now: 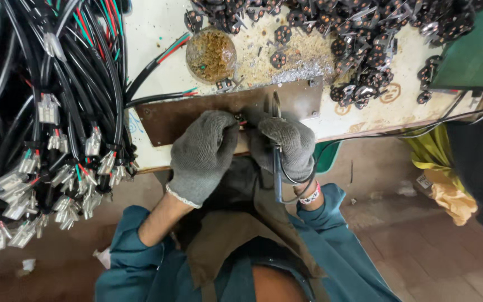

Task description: The person, wearing gloves, holds a wire with a connector in one hand and a soldering iron in the other, soldering the wire joint over a metal plate on the workbench. They repeatedly pick up wired connectors from the pile, solder each joint, and set the finished piece aside with the other completed connectors.

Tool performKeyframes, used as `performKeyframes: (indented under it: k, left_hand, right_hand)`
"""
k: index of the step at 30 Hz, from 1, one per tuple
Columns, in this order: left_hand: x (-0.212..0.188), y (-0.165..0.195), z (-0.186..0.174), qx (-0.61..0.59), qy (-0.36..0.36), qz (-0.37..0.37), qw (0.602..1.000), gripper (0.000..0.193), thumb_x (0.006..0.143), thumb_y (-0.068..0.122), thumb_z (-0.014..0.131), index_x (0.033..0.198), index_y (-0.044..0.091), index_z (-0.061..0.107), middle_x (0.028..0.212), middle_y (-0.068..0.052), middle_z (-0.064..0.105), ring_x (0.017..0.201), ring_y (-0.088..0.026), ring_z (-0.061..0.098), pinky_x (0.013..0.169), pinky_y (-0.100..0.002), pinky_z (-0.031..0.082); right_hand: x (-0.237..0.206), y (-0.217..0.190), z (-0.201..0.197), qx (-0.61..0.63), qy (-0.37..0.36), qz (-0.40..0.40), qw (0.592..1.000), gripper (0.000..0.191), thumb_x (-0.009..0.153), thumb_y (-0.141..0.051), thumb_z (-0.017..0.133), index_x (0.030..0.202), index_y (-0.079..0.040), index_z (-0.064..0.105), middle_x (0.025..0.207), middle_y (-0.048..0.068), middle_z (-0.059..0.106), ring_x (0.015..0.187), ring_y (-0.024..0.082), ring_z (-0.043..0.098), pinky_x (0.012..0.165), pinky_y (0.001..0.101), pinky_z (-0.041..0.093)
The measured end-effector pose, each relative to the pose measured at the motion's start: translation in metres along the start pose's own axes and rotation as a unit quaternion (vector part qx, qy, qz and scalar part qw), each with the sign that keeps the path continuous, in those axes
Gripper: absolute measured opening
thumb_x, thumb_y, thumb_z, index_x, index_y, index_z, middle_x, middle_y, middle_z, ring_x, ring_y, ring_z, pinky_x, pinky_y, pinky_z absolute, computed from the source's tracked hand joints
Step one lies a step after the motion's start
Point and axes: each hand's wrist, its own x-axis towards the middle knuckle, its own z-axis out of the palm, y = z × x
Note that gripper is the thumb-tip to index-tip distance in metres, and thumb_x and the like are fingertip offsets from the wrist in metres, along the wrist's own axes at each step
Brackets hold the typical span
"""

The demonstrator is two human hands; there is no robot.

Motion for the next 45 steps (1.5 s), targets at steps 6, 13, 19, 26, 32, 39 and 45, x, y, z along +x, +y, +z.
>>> performKeyframes:
  k: [6,13,19,26,32,39,45]
  left_hand:
    - [0.000,-0.005,-0.006,-0.096,-0.027,0.061,0.993,0.018,0.094,0.012,0.073,0.109,0.011,0.063,0.108,-0.010,0.064,0.094,-0.031,0.069,0.078,-0.041,0.056]
    - [0.008,-0.008,0.003,0.077,-0.019,0.064,0.995,0.022,0.088,0.017,0.077,0.104,0.014,0.063,0.098,-0.006,0.064,0.077,-0.028,0.068,0.058,-0.042,0.051]
    - [0.005,-0.018,0.010,0.089,0.001,0.082,0.993,0.018,0.091,0.018,0.074,0.105,0.016,0.063,0.099,-0.006,0.064,0.076,-0.028,0.067,0.060,-0.041,0.053]
    - [0.004,-0.016,0.012,0.077,0.001,0.072,0.994,0.014,0.092,0.017,0.073,0.101,0.015,0.061,0.094,-0.006,0.062,0.074,-0.028,0.067,0.059,-0.042,0.052]
    - [0.008,-0.012,0.010,0.087,-0.002,0.063,0.994,0.014,0.090,0.017,0.073,0.100,0.015,0.062,0.093,-0.007,0.062,0.071,-0.029,0.065,0.055,-0.043,0.050]
    - [0.009,-0.006,0.007,0.110,0.009,0.062,0.992,0.014,0.090,0.019,0.075,0.097,0.016,0.062,0.092,-0.004,0.061,0.069,-0.026,0.064,0.055,-0.042,0.049]
    - [0.006,-0.008,0.012,0.099,-0.013,0.042,0.994,0.018,0.088,0.020,0.078,0.096,0.013,0.062,0.091,-0.005,0.061,0.071,-0.027,0.064,0.057,-0.042,0.050]
  right_hand:
    - [-0.007,0.007,-0.004,0.006,-0.050,0.051,0.997,0.041,0.078,-0.017,0.090,0.110,-0.007,0.067,0.107,0.014,0.074,0.089,0.031,0.075,0.078,0.0370,0.060]
    - [0.015,-0.013,-0.008,0.006,-0.092,0.103,0.990,0.040,0.079,-0.016,0.092,0.111,-0.008,0.068,0.114,0.011,0.077,0.091,0.025,0.078,0.080,0.0335,0.061]
    - [0.009,-0.008,-0.002,0.054,-0.043,0.070,0.995,0.036,0.090,-0.012,0.086,0.117,-0.008,0.062,0.118,0.011,0.075,0.098,0.029,0.079,0.085,0.0336,0.062]
    - [-0.039,0.017,-0.012,-0.116,-0.058,0.035,0.991,0.029,0.074,-0.020,0.082,0.101,-0.018,0.073,0.089,0.007,0.073,0.075,0.031,0.070,0.067,0.0416,0.055]
    - [-0.056,0.030,-0.020,-0.056,-0.130,-0.014,0.990,0.028,0.078,-0.022,0.082,0.104,-0.014,0.076,0.094,0.009,0.074,0.082,0.033,0.071,0.072,0.0437,0.055]
    - [-0.063,0.029,-0.024,-0.034,-0.134,0.043,0.989,0.029,0.081,-0.017,0.081,0.109,-0.014,0.075,0.101,0.006,0.075,0.091,0.030,0.074,0.081,0.0437,0.057]
    - [-0.049,0.022,-0.021,-0.024,-0.152,-0.012,0.988,0.030,0.071,-0.020,0.086,0.097,-0.013,0.074,0.098,0.006,0.074,0.084,0.027,0.073,0.072,0.0390,0.057]
